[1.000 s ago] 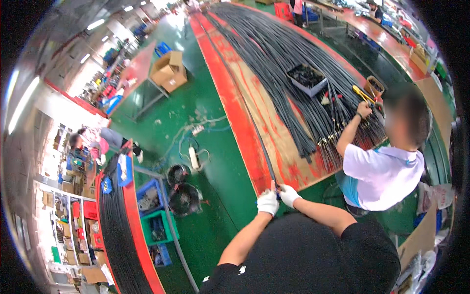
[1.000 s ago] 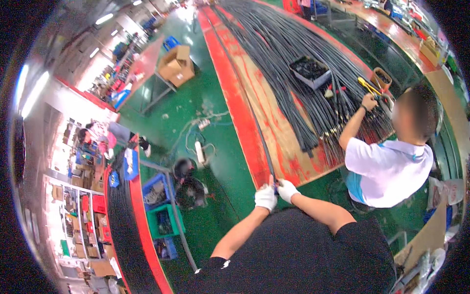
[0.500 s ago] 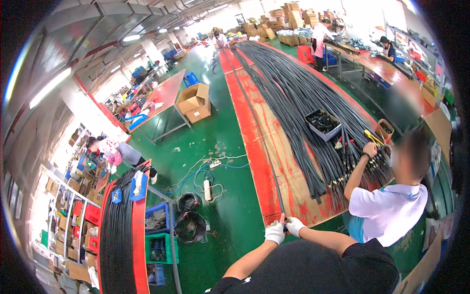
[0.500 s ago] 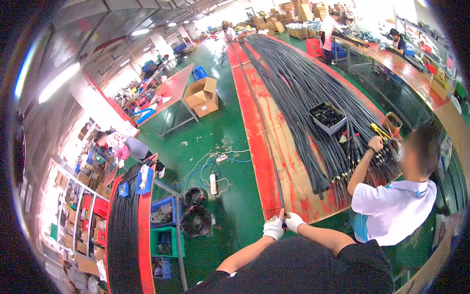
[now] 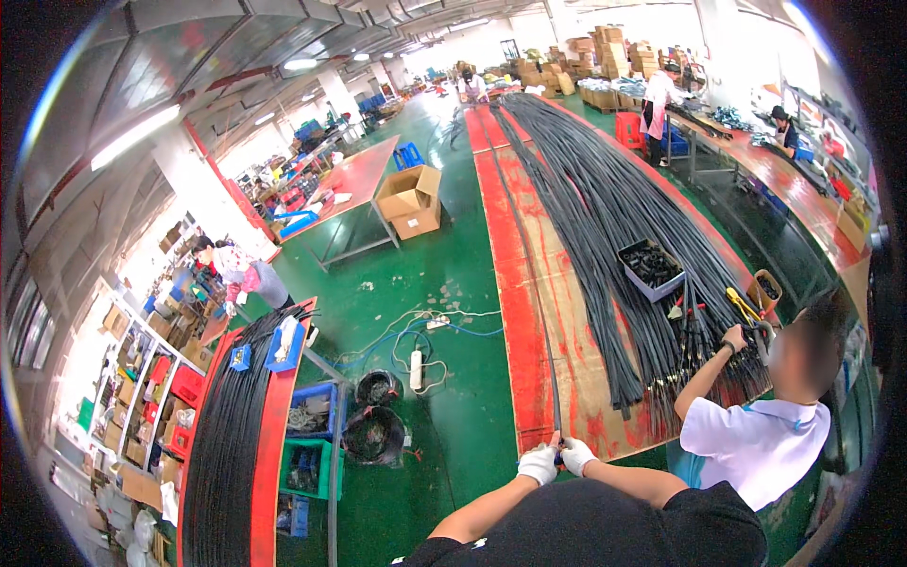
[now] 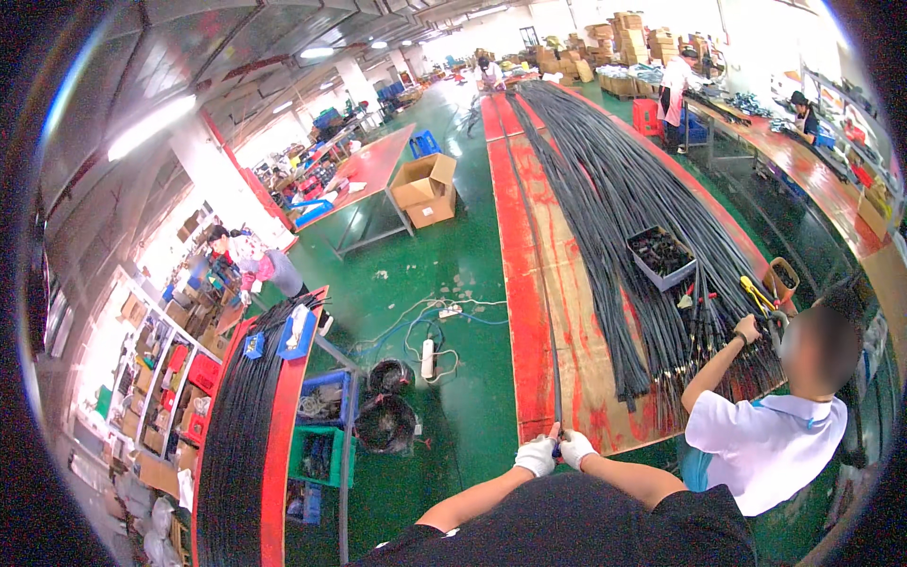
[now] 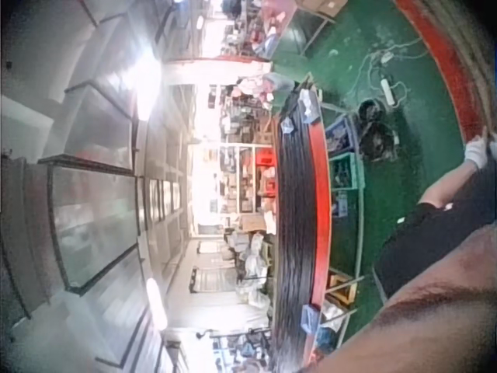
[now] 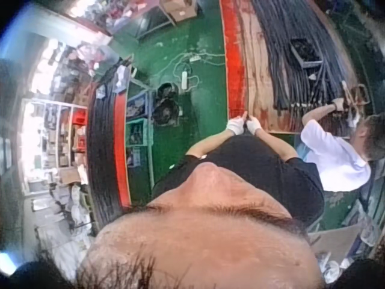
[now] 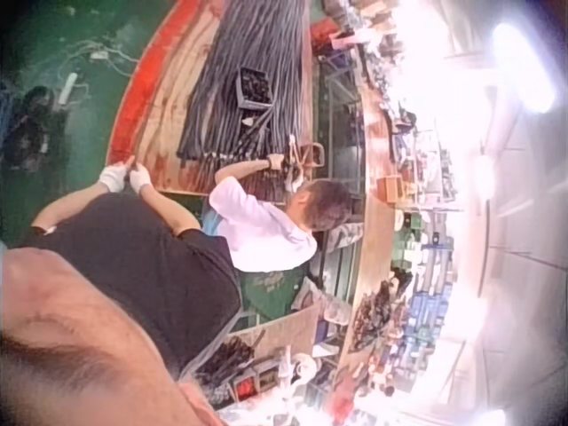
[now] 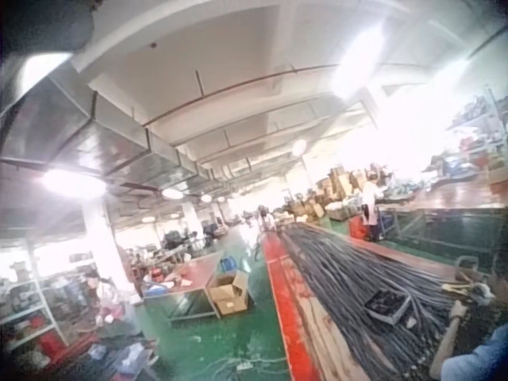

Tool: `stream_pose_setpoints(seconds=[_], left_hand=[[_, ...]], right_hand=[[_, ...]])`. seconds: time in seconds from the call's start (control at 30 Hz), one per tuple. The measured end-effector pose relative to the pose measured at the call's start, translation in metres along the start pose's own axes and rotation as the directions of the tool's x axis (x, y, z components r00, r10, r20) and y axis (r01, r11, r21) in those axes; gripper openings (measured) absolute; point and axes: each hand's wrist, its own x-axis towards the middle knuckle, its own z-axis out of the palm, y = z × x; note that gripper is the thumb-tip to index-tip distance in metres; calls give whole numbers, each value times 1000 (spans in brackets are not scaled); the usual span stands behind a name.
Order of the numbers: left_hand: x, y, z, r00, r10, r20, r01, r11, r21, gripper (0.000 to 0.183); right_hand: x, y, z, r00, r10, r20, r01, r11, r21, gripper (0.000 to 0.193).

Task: Cutting and preparing long black industrial cables at a workbench.

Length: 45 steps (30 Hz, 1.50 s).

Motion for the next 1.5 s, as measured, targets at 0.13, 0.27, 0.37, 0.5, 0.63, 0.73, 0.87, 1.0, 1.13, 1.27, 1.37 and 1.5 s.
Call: stream_pose_setpoints(seconds=[0.13,0.27,0.37,0.5,0.63,0.73,0.87,1.0,1.13,1.27,1.37,1.5], left_hand=[[-5,-6,-2,1000,-20,2,20,1000,-4,87],[-6,-2,-5,1000,-7,-25,7,1000,2,85],[-6,-3,-3,999,3,-42,-2,1000,30,83],[-9,-13,1,999,-9,-40,12,997,80,82],[-3,-4,-1,999,4,-35,-2,999,40,81],[-2,-4,0,1000,6,-28,-4,999,52,81],[-8,-3,-9,1000,-12,8,12,999,35,86],[-3,-4,-7,1000,11,2,-11,999,46,87],[-6,-4,-8,998,36,-46,-34,998,44,83],[-1,8,-12,998,50,-38,-49,998,32,83],[-3,-11,-3,998,25,-51,-22,998,59,85],[1,-6,-3,999,-6,32,4,998,61,86]], right_hand=[[-10,-23,-3,998,15,53,-16,999,33,44],[-19,-39,-14,997,48,60,-52,997,65,41],[-20,-42,-15,999,37,34,-39,996,79,38],[-28,-59,-13,997,38,64,-46,991,123,37],[-17,-37,-12,1000,14,6,-14,999,41,36],[-19,-40,-14,1000,30,3,-30,1000,-8,35],[-26,-59,-22,991,100,89,-98,995,-22,38],[-23,-49,-21,996,70,60,-72,997,40,41],[-19,-43,-16,996,64,65,-70,994,90,42],[-10,-20,-16,997,60,45,-64,992,105,41],[-15,-42,-12,995,73,65,-77,996,53,41],[-21,-43,-17,995,77,64,-84,989,124,42]])
